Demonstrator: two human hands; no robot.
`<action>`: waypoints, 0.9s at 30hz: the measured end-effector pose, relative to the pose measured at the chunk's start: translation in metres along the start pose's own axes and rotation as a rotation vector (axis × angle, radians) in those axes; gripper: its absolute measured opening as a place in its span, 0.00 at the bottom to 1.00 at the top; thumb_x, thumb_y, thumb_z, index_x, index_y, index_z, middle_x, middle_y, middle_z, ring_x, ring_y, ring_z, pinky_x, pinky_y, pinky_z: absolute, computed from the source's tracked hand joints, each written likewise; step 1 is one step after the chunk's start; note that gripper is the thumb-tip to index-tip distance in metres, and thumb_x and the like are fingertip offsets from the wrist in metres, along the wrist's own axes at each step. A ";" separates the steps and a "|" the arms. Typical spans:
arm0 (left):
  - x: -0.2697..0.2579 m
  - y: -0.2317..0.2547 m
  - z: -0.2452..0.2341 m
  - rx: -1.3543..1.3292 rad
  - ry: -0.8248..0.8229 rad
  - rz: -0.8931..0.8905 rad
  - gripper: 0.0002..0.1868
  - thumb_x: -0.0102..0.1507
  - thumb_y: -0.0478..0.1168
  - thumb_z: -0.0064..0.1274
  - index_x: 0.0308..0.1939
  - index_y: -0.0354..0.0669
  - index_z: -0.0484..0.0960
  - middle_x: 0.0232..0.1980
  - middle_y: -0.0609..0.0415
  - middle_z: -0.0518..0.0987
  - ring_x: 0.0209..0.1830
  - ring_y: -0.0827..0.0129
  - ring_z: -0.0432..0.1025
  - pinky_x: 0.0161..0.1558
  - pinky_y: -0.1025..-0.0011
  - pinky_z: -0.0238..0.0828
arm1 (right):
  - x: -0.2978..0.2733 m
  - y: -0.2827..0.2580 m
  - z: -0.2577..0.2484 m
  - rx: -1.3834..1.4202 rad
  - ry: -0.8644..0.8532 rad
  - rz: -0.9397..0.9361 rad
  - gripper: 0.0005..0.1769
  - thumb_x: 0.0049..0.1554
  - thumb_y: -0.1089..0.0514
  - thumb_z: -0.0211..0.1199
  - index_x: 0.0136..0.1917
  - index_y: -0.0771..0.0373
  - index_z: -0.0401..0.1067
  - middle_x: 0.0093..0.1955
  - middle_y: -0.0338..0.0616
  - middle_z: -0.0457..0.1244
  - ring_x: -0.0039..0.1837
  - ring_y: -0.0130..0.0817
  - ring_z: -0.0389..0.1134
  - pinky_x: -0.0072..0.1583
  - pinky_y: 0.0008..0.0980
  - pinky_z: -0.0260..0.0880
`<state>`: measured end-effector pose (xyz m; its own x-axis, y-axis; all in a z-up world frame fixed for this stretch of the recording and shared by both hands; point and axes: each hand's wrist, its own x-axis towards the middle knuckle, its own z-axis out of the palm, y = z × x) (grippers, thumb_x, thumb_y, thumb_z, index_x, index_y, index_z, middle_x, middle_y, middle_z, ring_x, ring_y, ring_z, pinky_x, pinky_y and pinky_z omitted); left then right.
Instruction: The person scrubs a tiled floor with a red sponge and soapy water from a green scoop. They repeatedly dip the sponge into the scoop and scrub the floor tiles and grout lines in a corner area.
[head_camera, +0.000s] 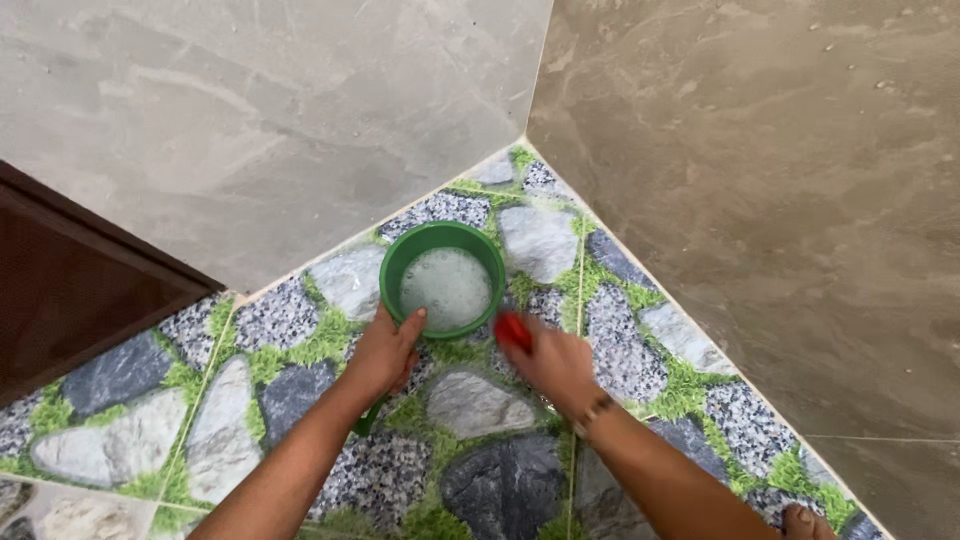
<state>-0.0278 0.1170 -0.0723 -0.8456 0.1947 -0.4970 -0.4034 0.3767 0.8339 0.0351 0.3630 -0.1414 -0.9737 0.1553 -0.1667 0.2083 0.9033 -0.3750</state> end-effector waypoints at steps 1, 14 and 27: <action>0.001 0.002 -0.001 0.004 -0.009 0.032 0.34 0.67 0.50 0.46 0.74 0.53 0.50 0.14 0.54 0.66 0.06 0.66 0.58 0.11 0.65 0.54 | -0.010 0.003 -0.001 0.018 -0.007 -0.084 0.26 0.58 0.37 0.59 0.66 0.48 0.71 0.37 0.40 0.70 0.30 0.29 0.69 0.31 0.25 0.69; -0.010 0.013 0.000 0.047 -0.001 -0.033 0.35 0.68 0.52 0.45 0.76 0.57 0.49 0.18 0.53 0.67 0.09 0.66 0.58 0.13 0.65 0.55 | -0.017 0.064 -0.030 -0.005 0.083 0.174 0.34 0.59 0.32 0.53 0.73 0.46 0.63 0.42 0.45 0.69 0.25 0.32 0.69 0.32 0.32 0.69; 0.000 0.001 0.001 0.030 0.009 0.016 0.34 0.67 0.51 0.46 0.74 0.53 0.51 0.17 0.53 0.67 0.08 0.67 0.58 0.12 0.65 0.54 | 0.033 0.114 -0.056 -0.079 0.361 0.353 0.32 0.57 0.32 0.62 0.64 0.54 0.70 0.43 0.55 0.71 0.44 0.54 0.73 0.45 0.53 0.74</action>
<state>-0.0278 0.1186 -0.0718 -0.8553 0.1926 -0.4810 -0.3788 0.4009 0.8341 0.0219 0.4936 -0.1391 -0.8179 0.5723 0.0597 0.5365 0.7961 -0.2800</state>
